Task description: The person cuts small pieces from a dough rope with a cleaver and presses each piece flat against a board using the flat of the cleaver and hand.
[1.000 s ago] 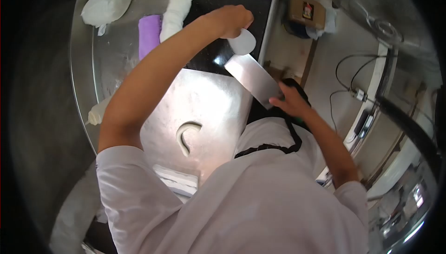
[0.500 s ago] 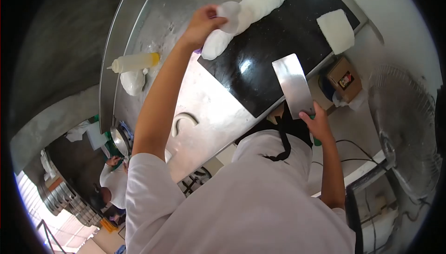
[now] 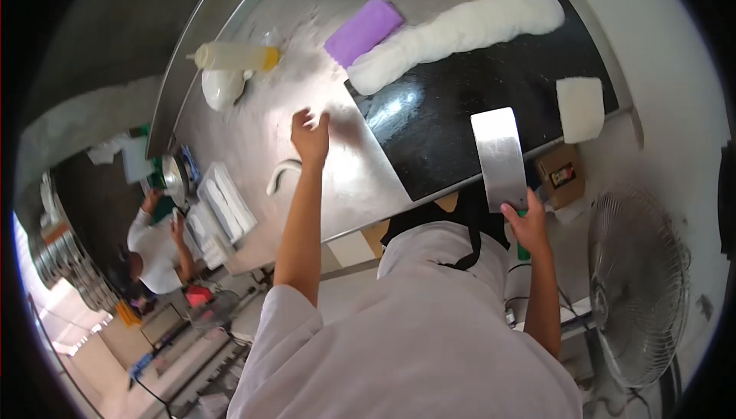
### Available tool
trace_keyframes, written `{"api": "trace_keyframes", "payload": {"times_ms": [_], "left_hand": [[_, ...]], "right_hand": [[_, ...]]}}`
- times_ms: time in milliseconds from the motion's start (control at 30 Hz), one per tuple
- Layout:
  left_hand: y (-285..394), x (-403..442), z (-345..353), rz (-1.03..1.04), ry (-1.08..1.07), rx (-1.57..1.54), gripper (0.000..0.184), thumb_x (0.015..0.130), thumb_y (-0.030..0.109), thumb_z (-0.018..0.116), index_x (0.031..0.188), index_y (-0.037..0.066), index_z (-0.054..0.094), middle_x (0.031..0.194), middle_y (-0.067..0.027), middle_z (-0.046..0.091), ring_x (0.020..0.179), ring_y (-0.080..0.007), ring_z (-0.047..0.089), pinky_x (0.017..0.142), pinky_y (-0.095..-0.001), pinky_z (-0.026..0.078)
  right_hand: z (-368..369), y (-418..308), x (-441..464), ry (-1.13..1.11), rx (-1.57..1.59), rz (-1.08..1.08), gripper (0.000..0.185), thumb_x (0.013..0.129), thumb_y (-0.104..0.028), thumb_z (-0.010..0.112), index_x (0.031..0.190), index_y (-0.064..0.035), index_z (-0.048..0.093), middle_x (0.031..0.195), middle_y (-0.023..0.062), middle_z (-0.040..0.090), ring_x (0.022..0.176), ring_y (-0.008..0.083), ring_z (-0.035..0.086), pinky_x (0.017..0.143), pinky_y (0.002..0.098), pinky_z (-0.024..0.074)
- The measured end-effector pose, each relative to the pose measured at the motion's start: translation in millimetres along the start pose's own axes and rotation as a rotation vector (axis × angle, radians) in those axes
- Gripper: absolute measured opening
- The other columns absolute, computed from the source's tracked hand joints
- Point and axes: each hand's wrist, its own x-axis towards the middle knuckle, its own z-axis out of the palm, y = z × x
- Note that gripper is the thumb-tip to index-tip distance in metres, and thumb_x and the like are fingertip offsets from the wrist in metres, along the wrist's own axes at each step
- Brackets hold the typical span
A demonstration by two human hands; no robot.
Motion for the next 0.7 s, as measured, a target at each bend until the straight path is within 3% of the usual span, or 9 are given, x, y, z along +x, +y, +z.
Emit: {"api": "trace_keyframes", "payload": {"times_ms": [33, 67, 100, 200, 267, 367, 433, 633, 700], "left_hand": [[-34.6, -22.7, -4.9, 0.149, 0.249, 0.351, 0.068, 0.077, 0.035, 0.084, 0.132, 0.006, 0.058, 0.124, -0.0199, 0.061, 0.113, -0.0387, 0.058, 0.095, -0.0502, 0.049], [-8.8, -53.3, -17.8, -0.136, 0.333, 0.574, 0.071, 0.076, 0.036, 0.082, 0.136, 0.009, 0.055, 0.130, -0.0203, 0.053, 0.118, -0.0441, 0.050, 0.099, -0.0560, 0.044], [-30.9, -71.7, -22.5, -0.218, 0.373, 0.626, 0.070, 0.077, 0.032, 0.081, 0.137, 0.011, 0.053, 0.132, -0.0214, 0.050, 0.117, -0.0460, 0.049, 0.097, -0.0594, 0.044], [-107.9, -95.0, -36.4, -0.247, 0.305, 0.419, 0.053, 0.081, 0.019, 0.076, 0.130, 0.009, 0.056, 0.124, -0.0225, 0.055, 0.113, -0.0432, 0.054, 0.095, -0.0550, 0.047], [-119.3, -99.1, -57.4, 0.068, 0.161, 0.164, 0.040, 0.083, 0.005, 0.072, 0.121, 0.006, 0.060, 0.109, -0.0203, 0.063, 0.101, -0.0380, 0.062, 0.088, -0.0491, 0.052], [-141.3, -119.3, -85.5, -0.004, 0.186, -0.066, 0.031, 0.082, -0.002, 0.073, 0.111, 0.002, 0.064, 0.097, -0.0170, 0.068, 0.089, -0.0343, 0.068, 0.081, -0.0439, 0.055], [-169.0, -135.6, -101.4, 0.137, 0.142, 0.031, 0.023, 0.080, -0.001, 0.081, 0.101, 0.002, 0.070, 0.103, -0.0131, 0.073, 0.094, -0.0290, 0.072, 0.082, -0.0381, 0.057], [-192.2, -146.1, -122.9, 0.138, 0.023, -0.272, 0.030, 0.080, -0.002, 0.080, 0.109, 0.004, 0.073, 0.107, -0.0129, 0.072, 0.093, -0.0291, 0.071, 0.081, -0.0359, 0.058], [-204.0, -135.5, -119.8, 0.411, 0.093, -0.153, 0.029, 0.082, -0.004, 0.077, 0.110, 0.005, 0.073, 0.107, -0.0108, 0.072, 0.095, -0.0283, 0.070, 0.081, -0.0355, 0.059]], "right_hand": [[1.4, -4.0, 1.6, 0.016, -0.053, -0.081, 0.036, 0.090, -0.010, 0.075, 0.121, 0.0032, 0.063, 0.105, 0.0170, 0.074, 0.098, 0.0266, 0.071, 0.087, 0.0369, 0.0536], [3.3, -9.8, 2.7, 0.034, -0.105, -0.159, 0.036, 0.089, -0.011, 0.075, 0.121, 0.0032, 0.063, 0.105, 0.0167, 0.074, 0.097, 0.0261, 0.072, 0.086, 0.0364, 0.0538], [7.5, -18.0, 4.3, 0.023, -0.132, -0.169, 0.036, 0.089, -0.011, 0.075, 0.121, 0.0032, 0.063, 0.105, 0.0167, 0.074, 0.097, 0.0261, 0.072, 0.086, 0.0364, 0.0538], [26.0, -36.3, 3.4, -0.042, -0.167, -0.239, 0.038, 0.089, -0.014, 0.075, 0.121, 0.0031, 0.063, 0.105, 0.0200, 0.074, 0.097, 0.0320, 0.073, 0.086, 0.0387, 0.0544], [43.7, -45.2, 6.6, -0.079, -0.269, -0.270, 0.038, 0.090, -0.015, 0.075, 0.121, 0.0033, 0.063, 0.105, 0.0211, 0.074, 0.097, 0.0348, 0.073, 0.086, 0.0396, 0.0544], [96.4, -67.1, 12.9, -0.187, -0.430, -0.358, 0.042, 0.090, -0.019, 0.075, 0.122, 0.0046, 0.061, 0.106, 0.0249, 0.073, 0.097, 0.0422, 0.071, 0.087, 0.0424, 0.0541], [138.7, -69.5, 20.0, -0.184, -0.648, -0.470, 0.036, 0.092, -0.019, 0.073, 0.117, 0.0038, 0.061, 0.101, 0.0260, 0.072, 0.094, 0.0462, 0.069, 0.083, 0.0459, 0.0544], [283.2, -112.8, 15.4, -0.519, -0.792, -0.600, 0.027, 0.098, -0.019, 0.065, 0.114, 0.0007, 0.055, 0.089, 0.0288, 0.068, 0.086, 0.0536, 0.064, 0.074, 0.0568, 0.0519], [308.2, -119.1, 13.0, -0.526, -0.922, -0.596, 0.027, 0.098, -0.019, 0.064, 0.115, 0.0002, 0.054, 0.088, 0.0288, 0.068, 0.086, 0.0531, 0.065, 0.074, 0.0578, 0.0515]]}}
